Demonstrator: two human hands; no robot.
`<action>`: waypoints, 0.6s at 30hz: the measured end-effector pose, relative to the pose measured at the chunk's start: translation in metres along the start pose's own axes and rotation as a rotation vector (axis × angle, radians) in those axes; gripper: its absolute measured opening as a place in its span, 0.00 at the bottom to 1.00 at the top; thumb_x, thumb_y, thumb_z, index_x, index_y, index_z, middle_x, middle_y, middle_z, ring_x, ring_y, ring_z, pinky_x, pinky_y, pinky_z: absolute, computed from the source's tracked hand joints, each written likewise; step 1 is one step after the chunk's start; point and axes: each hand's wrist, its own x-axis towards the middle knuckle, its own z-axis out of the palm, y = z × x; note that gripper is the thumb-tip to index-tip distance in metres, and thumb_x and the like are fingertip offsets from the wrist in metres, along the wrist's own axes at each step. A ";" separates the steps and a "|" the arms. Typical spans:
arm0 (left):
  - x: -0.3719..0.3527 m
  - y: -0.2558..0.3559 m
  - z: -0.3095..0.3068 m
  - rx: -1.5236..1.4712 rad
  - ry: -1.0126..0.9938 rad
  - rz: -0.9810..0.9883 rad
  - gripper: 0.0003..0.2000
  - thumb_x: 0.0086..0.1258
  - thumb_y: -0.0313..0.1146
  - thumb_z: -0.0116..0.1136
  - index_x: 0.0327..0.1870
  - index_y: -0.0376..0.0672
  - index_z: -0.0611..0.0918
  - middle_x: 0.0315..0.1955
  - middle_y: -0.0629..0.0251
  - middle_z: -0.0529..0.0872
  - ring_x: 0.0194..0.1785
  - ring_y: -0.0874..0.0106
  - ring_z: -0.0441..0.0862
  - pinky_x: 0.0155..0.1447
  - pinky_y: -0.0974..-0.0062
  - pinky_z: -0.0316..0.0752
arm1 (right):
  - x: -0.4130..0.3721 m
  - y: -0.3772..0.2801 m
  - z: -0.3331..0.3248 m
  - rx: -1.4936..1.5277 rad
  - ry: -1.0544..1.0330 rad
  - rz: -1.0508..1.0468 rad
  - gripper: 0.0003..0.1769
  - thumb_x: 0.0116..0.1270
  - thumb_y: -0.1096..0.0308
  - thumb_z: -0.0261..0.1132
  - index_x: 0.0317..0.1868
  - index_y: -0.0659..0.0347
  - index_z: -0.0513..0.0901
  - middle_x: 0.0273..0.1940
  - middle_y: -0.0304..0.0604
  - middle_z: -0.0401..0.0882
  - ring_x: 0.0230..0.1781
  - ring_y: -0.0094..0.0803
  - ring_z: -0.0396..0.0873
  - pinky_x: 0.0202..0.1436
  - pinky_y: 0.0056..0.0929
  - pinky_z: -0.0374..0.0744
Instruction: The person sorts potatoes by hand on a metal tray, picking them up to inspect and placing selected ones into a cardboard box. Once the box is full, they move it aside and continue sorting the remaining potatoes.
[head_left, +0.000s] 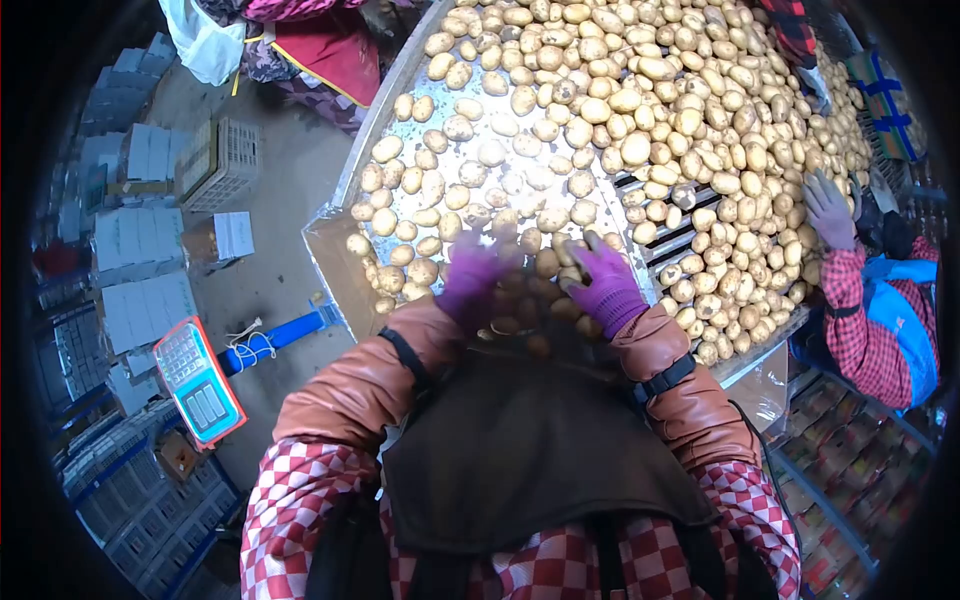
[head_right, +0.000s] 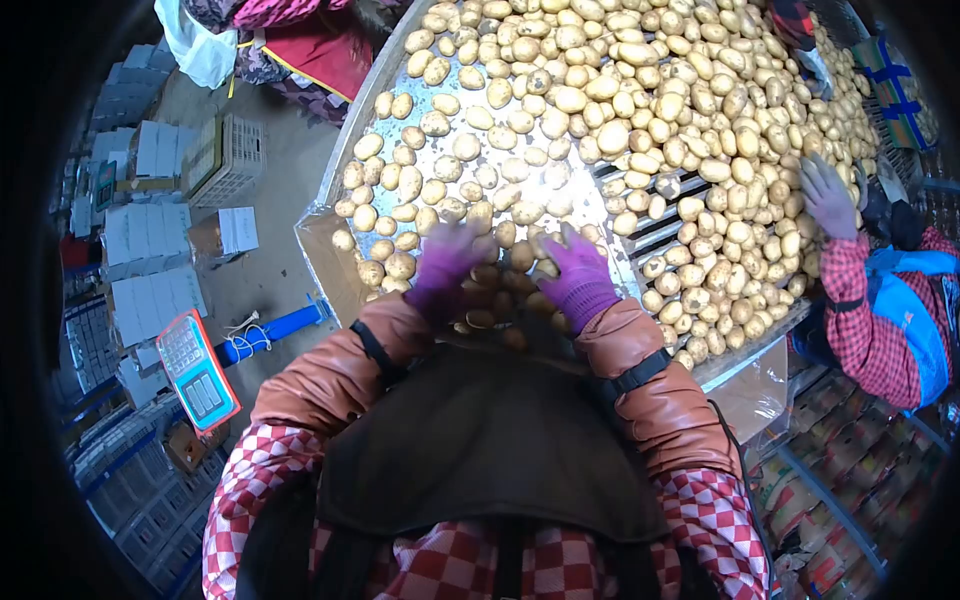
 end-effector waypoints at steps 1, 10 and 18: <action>0.008 0.010 0.004 -0.077 0.021 0.250 0.35 0.50 0.49 0.70 0.62 0.53 0.75 0.66 0.55 0.69 0.67 0.44 0.65 0.63 0.42 0.63 | -0.001 -0.003 0.001 0.005 0.004 -0.075 0.30 0.58 0.55 0.71 0.62 0.49 0.79 0.66 0.59 0.71 0.64 0.52 0.72 0.67 0.45 0.72; 0.006 -0.066 -0.001 0.091 0.265 -0.082 0.21 0.59 0.40 0.62 0.55 0.46 0.80 0.58 0.57 0.78 0.58 0.54 0.74 0.62 0.52 0.64 | -0.026 0.130 -0.098 -0.329 0.617 0.345 0.33 0.59 0.52 0.69 0.63 0.55 0.76 0.59 0.56 0.75 0.60 0.55 0.73 0.64 0.49 0.71; 0.148 -0.043 -0.020 -0.147 0.371 0.076 0.17 0.66 0.37 0.59 0.56 0.49 0.81 0.53 0.53 0.83 0.54 0.50 0.79 0.58 0.57 0.74 | -0.046 0.032 -0.032 -0.329 0.241 0.245 0.35 0.53 0.48 0.72 0.61 0.52 0.77 0.66 0.56 0.70 0.64 0.52 0.72 0.64 0.52 0.72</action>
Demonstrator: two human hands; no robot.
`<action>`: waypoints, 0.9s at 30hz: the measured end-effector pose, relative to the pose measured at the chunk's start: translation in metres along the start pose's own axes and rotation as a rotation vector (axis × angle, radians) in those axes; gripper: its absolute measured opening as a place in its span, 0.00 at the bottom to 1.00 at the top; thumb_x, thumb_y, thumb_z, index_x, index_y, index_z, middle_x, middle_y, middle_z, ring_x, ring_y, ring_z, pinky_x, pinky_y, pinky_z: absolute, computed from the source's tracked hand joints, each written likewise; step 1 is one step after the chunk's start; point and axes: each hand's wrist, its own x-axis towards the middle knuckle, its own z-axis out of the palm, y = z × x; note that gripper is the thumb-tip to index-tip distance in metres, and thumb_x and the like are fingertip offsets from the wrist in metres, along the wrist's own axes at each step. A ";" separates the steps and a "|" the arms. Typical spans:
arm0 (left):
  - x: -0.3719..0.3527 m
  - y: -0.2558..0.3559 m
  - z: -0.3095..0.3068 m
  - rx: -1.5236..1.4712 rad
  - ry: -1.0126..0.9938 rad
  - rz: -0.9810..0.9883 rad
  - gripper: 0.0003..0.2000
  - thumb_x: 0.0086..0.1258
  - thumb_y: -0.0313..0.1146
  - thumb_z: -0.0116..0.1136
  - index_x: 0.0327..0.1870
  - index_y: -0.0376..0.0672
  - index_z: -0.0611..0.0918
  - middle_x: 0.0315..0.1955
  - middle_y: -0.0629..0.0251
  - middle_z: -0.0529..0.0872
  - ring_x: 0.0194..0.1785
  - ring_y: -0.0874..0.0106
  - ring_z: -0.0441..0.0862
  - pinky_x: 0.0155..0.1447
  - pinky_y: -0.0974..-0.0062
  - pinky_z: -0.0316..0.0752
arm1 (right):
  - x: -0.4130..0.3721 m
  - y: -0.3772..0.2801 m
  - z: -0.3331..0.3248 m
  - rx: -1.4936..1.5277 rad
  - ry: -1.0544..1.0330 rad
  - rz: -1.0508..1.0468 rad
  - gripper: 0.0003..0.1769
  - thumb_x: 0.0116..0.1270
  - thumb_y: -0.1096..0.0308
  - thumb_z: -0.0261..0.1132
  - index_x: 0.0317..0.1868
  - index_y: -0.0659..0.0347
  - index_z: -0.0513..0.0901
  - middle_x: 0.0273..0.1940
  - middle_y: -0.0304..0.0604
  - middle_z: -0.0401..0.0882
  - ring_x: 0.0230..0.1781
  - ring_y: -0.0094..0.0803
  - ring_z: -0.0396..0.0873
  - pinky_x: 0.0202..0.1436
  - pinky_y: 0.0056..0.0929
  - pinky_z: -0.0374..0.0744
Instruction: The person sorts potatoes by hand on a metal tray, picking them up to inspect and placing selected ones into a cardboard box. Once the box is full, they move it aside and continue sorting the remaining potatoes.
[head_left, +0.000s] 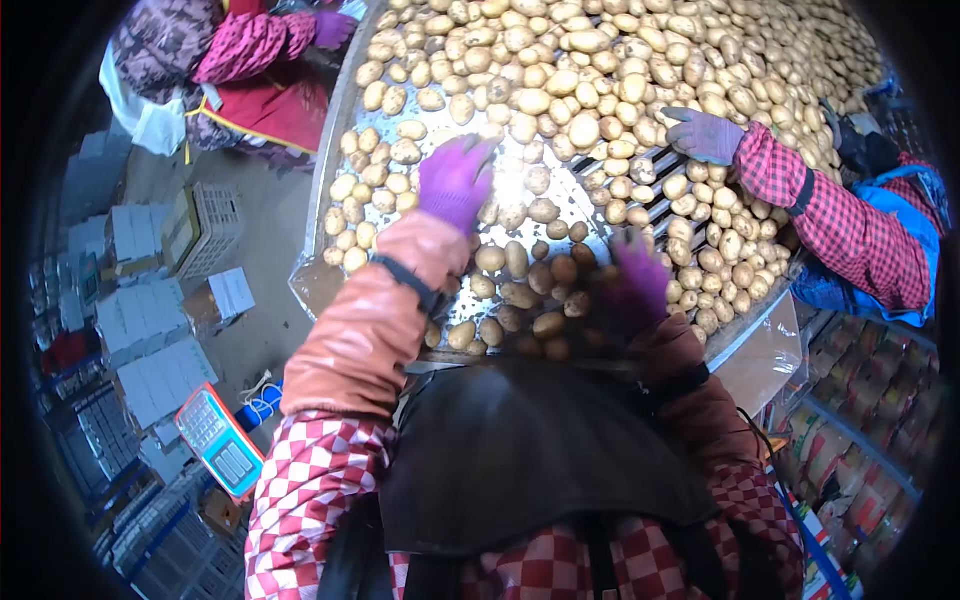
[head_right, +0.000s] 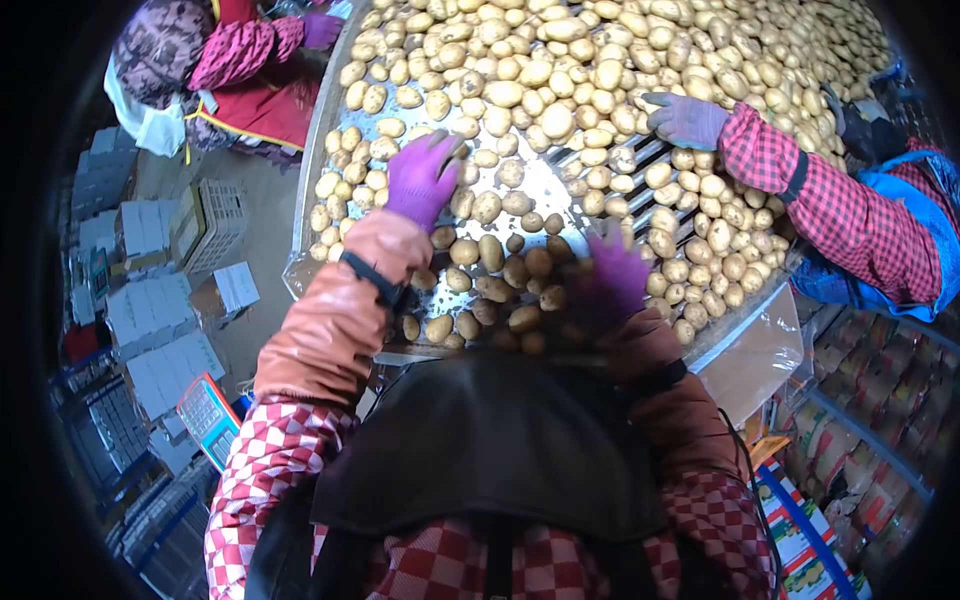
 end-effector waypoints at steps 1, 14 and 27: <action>0.021 0.006 0.013 0.075 0.021 -0.013 0.19 0.67 0.39 0.58 0.60 0.53 0.79 0.53 0.53 0.82 0.54 0.50 0.80 0.57 0.58 0.75 | -0.001 -0.006 -0.005 0.074 -0.020 -0.082 0.35 0.55 0.48 0.71 0.62 0.53 0.77 0.65 0.56 0.71 0.64 0.51 0.72 0.65 0.50 0.72; 0.092 0.049 0.051 0.234 -0.532 -0.394 0.19 0.68 0.40 0.57 0.59 0.50 0.73 0.55 0.50 0.78 0.58 0.48 0.79 0.58 0.50 0.75 | -0.078 0.036 0.013 0.223 0.098 0.081 0.39 0.61 0.52 0.65 0.70 0.60 0.69 0.65 0.59 0.71 0.65 0.51 0.71 0.70 0.45 0.67; -0.009 0.065 0.000 -0.278 -0.344 -0.546 0.29 0.59 0.49 0.67 0.59 0.43 0.78 0.48 0.50 0.86 0.50 0.56 0.85 0.54 0.63 0.78 | -0.087 -0.008 0.018 1.865 -0.399 0.316 0.32 0.72 0.63 0.62 0.74 0.58 0.63 0.69 0.46 0.69 0.62 0.36 0.74 0.66 0.35 0.74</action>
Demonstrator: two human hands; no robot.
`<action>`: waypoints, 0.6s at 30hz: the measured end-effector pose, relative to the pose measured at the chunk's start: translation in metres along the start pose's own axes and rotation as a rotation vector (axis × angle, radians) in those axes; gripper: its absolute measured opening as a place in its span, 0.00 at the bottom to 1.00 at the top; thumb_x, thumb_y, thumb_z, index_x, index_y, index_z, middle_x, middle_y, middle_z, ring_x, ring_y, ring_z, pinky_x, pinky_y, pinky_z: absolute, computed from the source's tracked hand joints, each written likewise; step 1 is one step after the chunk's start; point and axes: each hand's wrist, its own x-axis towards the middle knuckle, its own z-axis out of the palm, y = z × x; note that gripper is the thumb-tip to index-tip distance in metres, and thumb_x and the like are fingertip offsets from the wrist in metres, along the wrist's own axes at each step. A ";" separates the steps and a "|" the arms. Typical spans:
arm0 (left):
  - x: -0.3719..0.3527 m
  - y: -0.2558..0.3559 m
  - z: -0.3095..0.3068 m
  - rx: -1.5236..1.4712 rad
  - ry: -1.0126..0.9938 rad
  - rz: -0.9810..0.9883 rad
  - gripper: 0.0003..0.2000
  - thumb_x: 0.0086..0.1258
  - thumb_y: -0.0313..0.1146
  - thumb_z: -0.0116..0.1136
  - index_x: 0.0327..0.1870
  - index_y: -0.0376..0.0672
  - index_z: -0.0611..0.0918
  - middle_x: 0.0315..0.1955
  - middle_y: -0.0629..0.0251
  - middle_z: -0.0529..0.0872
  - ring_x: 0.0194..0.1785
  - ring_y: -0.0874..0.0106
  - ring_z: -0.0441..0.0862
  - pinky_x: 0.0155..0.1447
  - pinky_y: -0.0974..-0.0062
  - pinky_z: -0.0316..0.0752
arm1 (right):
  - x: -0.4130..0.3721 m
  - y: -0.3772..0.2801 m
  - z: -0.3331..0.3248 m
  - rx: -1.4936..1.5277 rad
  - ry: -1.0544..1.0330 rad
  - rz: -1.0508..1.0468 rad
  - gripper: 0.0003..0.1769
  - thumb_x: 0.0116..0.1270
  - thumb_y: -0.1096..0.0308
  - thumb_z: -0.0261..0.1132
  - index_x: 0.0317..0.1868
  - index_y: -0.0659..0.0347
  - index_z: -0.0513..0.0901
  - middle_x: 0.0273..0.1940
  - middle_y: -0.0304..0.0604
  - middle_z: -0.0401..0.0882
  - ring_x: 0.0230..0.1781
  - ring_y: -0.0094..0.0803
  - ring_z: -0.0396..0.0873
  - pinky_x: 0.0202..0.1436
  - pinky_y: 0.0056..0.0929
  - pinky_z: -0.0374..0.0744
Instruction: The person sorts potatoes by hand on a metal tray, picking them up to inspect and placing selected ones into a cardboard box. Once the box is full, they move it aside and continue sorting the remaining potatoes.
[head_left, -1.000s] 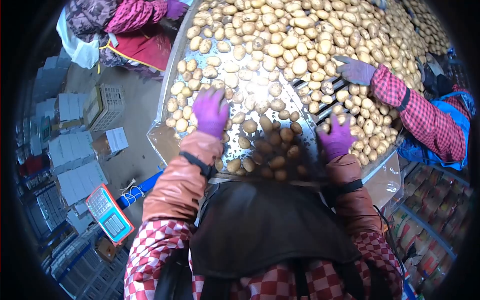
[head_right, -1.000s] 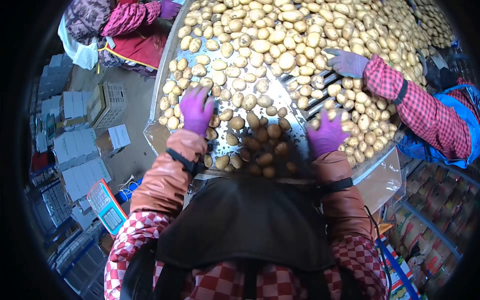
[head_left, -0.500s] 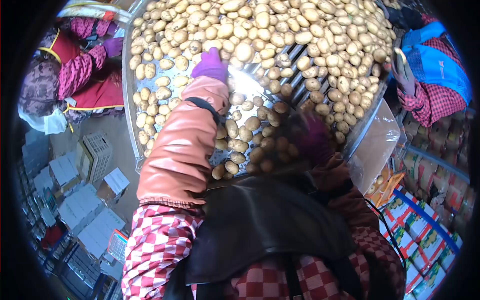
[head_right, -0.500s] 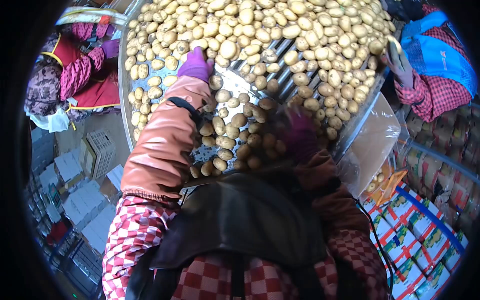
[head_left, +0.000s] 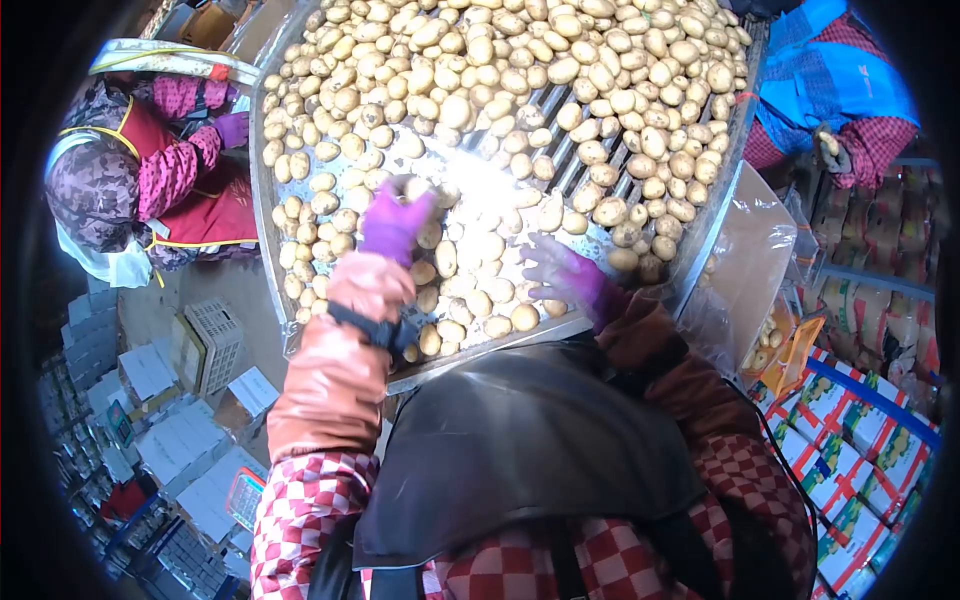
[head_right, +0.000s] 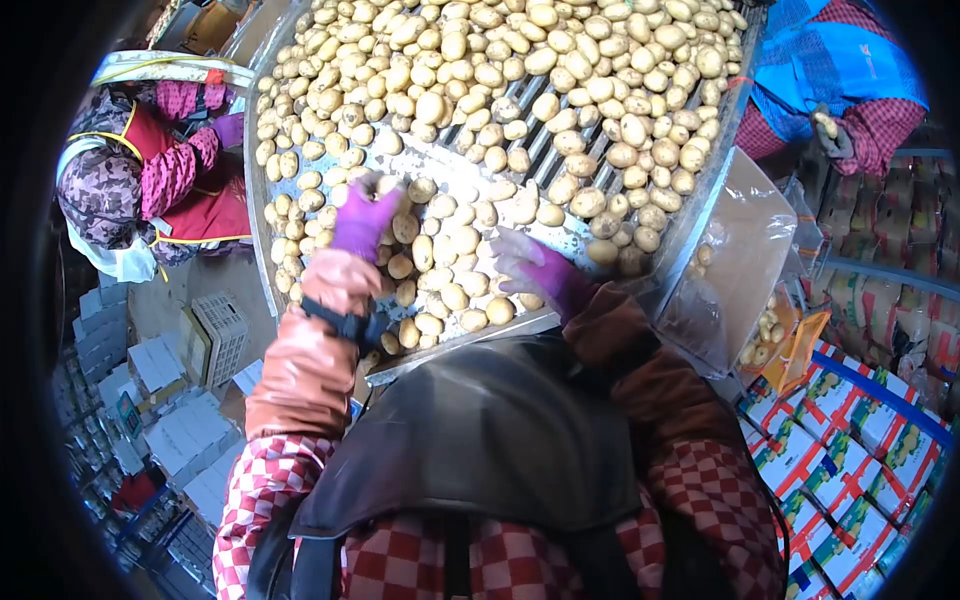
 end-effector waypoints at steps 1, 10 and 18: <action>-0.033 0.002 0.010 -0.128 -0.208 0.035 0.28 0.62 0.50 0.64 0.60 0.44 0.78 0.47 0.51 0.86 0.49 0.56 0.85 0.53 0.64 0.78 | -0.004 0.001 0.003 0.234 0.019 0.024 0.32 0.72 0.65 0.61 0.74 0.57 0.63 0.69 0.46 0.68 0.62 0.36 0.74 0.66 0.35 0.74; -0.075 -0.086 -0.007 0.679 -0.219 0.651 0.22 0.58 0.42 0.63 0.56 0.54 0.81 0.61 0.56 0.76 0.64 0.51 0.71 0.70 0.49 0.59 | -0.088 -0.025 -0.065 -0.352 0.462 -0.223 0.21 0.70 0.64 0.60 0.60 0.63 0.77 0.54 0.46 0.78 0.51 0.34 0.80 0.52 0.33 0.81; -0.073 0.018 0.059 0.101 -0.139 0.830 0.15 0.62 0.36 0.60 0.49 0.44 0.81 0.48 0.52 0.82 0.43 0.50 0.82 0.48 0.55 0.76 | -0.147 -0.018 -0.142 -1.252 1.269 -0.433 0.29 0.60 0.65 0.68 0.62 0.64 0.75 0.55 0.57 0.77 0.52 0.49 0.79 0.57 0.42 0.77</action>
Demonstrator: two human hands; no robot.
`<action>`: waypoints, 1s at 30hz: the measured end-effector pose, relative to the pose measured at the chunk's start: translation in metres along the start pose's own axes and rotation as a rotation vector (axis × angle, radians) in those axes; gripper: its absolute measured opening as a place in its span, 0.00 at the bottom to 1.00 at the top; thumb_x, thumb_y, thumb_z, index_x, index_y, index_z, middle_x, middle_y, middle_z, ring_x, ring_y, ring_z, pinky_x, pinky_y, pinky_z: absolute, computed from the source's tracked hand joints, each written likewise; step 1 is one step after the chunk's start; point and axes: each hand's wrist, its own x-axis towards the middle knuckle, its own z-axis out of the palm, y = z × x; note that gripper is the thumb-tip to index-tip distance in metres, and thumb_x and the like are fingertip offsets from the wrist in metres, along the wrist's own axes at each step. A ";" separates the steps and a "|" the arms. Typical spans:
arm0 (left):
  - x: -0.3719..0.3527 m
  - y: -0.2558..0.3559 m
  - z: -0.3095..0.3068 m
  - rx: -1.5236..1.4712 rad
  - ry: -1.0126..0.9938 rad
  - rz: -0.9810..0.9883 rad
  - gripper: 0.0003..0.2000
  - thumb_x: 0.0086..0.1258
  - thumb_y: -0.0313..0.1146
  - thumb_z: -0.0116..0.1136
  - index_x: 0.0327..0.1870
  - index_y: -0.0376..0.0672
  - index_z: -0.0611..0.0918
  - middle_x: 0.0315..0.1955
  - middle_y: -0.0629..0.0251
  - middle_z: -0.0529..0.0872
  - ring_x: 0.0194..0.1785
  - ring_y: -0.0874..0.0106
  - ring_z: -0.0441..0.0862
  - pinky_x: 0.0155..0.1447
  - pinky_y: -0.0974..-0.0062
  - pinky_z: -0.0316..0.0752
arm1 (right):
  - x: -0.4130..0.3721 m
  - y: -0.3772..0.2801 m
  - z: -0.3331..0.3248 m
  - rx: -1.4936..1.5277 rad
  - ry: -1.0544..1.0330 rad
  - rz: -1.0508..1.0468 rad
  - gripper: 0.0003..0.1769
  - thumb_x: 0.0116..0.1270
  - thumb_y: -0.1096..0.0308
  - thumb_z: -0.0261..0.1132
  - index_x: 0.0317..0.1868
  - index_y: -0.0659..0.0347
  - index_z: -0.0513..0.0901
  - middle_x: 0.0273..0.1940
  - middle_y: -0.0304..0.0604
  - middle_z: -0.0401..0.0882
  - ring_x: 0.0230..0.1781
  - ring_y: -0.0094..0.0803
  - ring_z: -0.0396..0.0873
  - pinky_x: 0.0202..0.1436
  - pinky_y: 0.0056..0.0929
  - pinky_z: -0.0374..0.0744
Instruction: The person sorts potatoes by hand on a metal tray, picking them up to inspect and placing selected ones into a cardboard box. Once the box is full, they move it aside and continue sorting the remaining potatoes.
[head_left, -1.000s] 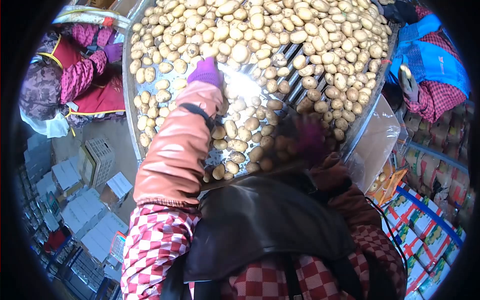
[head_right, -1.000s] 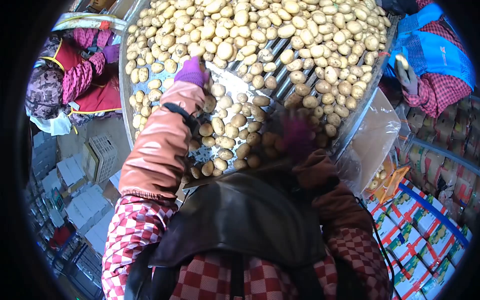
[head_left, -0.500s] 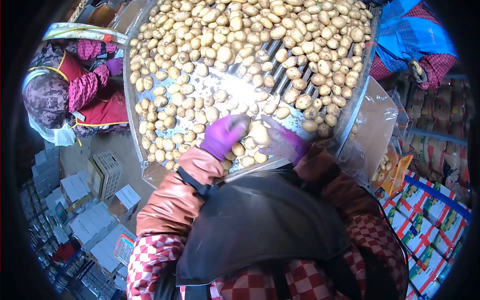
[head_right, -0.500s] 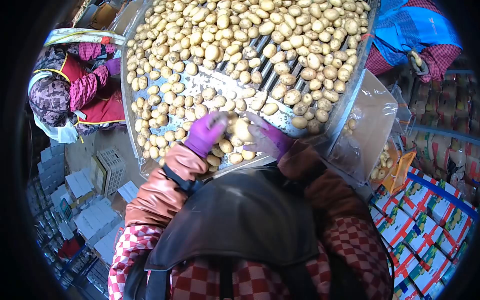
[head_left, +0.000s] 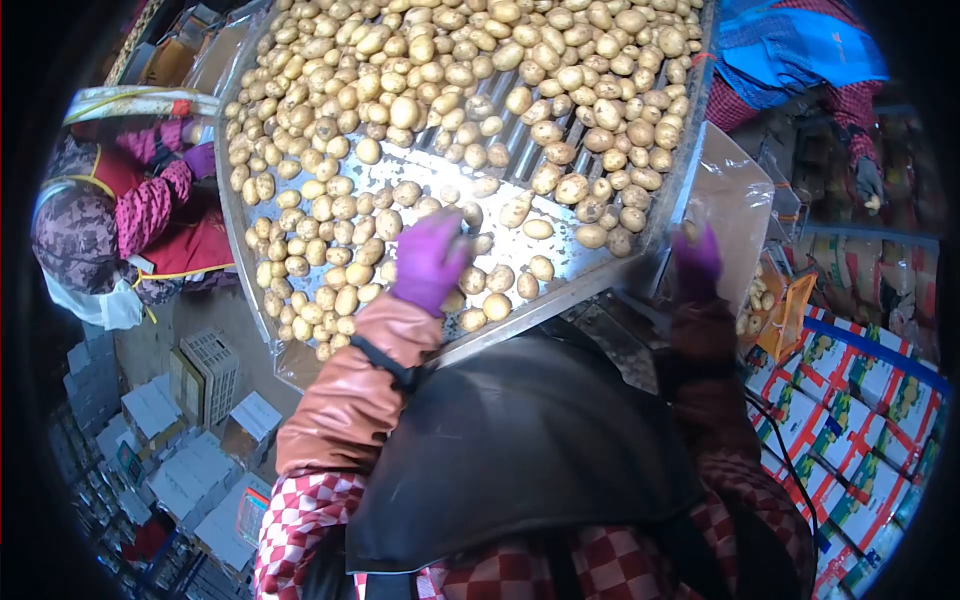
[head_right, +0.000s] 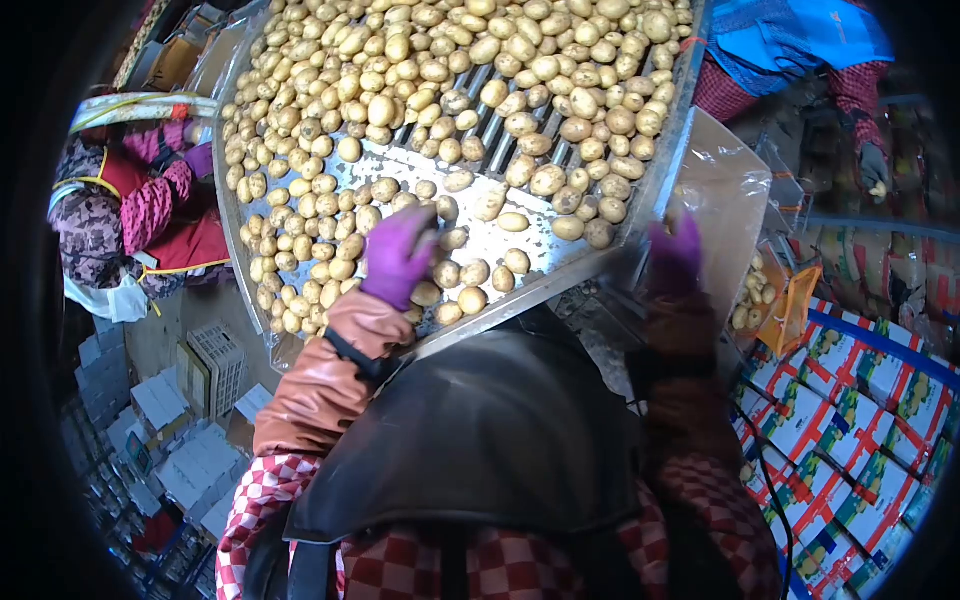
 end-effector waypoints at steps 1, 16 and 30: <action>0.011 0.016 0.023 0.052 -0.012 -0.012 0.18 0.63 0.38 0.60 0.53 0.45 0.79 0.48 0.52 0.82 0.43 0.50 0.82 0.47 0.54 0.76 | -0.007 -0.004 0.015 -0.011 -0.038 -0.075 0.29 0.62 0.66 0.68 0.63 0.65 0.74 0.58 0.57 0.76 0.56 0.49 0.78 0.62 0.41 0.75; 0.042 0.081 0.065 -0.283 -0.426 -0.126 0.28 0.70 0.51 0.59 0.68 0.49 0.74 0.53 0.50 0.84 0.56 0.54 0.82 0.58 0.65 0.76 | -0.055 -0.101 0.041 1.612 -0.560 0.722 0.33 0.70 0.60 0.64 0.72 0.57 0.65 0.55 0.45 0.81 0.51 0.37 0.82 0.55 0.36 0.81; 0.128 0.087 0.151 0.569 -0.401 0.133 0.19 0.67 0.41 0.58 0.60 0.59 0.75 0.48 0.56 0.78 0.39 0.53 0.85 0.39 0.54 0.79 | -0.060 0.185 -0.213 1.937 0.547 0.781 0.22 0.71 0.54 0.61 0.56 0.61 0.75 0.48 0.49 0.78 0.53 0.39 0.78 0.58 0.38 0.83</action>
